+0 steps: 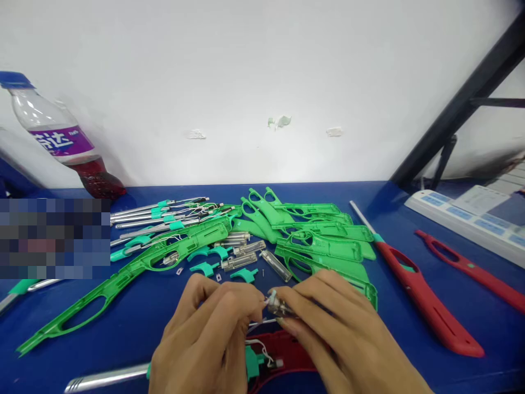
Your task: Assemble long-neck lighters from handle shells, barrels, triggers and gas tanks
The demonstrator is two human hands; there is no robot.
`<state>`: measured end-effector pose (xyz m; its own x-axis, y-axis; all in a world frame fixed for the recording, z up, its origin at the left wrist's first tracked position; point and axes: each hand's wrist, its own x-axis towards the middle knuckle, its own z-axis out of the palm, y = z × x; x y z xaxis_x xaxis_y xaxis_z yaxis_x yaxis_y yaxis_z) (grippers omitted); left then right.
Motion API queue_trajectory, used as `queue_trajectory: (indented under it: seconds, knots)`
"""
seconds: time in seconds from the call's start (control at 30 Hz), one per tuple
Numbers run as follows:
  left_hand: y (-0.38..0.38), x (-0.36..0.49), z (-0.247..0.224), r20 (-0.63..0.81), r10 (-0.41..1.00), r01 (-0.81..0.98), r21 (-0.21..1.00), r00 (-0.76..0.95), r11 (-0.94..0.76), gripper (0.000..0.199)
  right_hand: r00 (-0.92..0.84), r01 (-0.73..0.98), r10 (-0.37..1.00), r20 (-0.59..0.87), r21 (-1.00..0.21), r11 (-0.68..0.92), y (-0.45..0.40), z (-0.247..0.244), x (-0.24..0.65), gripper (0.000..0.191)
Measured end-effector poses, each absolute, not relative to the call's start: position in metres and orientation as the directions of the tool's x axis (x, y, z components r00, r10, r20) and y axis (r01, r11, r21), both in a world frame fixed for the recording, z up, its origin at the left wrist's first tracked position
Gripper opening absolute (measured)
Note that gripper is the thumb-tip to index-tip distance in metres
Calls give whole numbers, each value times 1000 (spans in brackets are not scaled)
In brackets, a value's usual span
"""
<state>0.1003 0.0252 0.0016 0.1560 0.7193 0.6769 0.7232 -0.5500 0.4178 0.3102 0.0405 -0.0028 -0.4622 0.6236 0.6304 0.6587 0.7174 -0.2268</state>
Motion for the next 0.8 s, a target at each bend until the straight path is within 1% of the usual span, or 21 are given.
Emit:
queue_trajectory:
  seconds: [0.07,0.17,0.23,0.33,0.43,0.5,0.53,0.6,0.67,0.7,0.73,0.8]
  knots:
    - [27,99,0,686,699,711,386,204,-587,31,-489,667,650,582,-229,708,38,-5,312,25]
    - [31,97,-1,660,675,721,284,331,-632,34,-511,662,664,545,-243,709,36,-7,312,28]
    - [32,97,-1,641,670,743,226,373,-630,33,-494,661,670,553,-262,703,35,-6,310,28]
    - [31,97,-3,640,655,751,180,401,-635,33,-458,671,670,584,-268,692,35,-3,306,29]
    - [28,97,-5,650,630,750,135,425,-647,30,-427,667,623,655,-237,706,36,-1,303,41]
    - [28,96,-5,648,630,752,133,427,-645,29,-413,661,612,674,-240,710,36,-1,303,45]
    - [28,96,-4,644,635,748,144,426,-648,30,-416,658,622,664,-252,709,36,-1,304,42]
    - [30,94,-1,630,656,749,172,415,-639,32,-437,660,673,596,-296,691,36,-2,306,29]
    - [31,92,3,605,693,767,202,392,-609,25,-436,656,699,567,-331,678,36,-3,309,18]
    - [31,90,5,593,711,779,213,377,-591,18,-422,652,703,572,-348,674,36,-4,310,16]
    - [31,88,6,585,725,789,220,364,-573,15,-400,647,702,589,-362,671,37,-4,311,16]
    - [28,82,5,610,707,787,209,358,-580,26,-345,642,687,639,-373,670,37,-4,311,18]
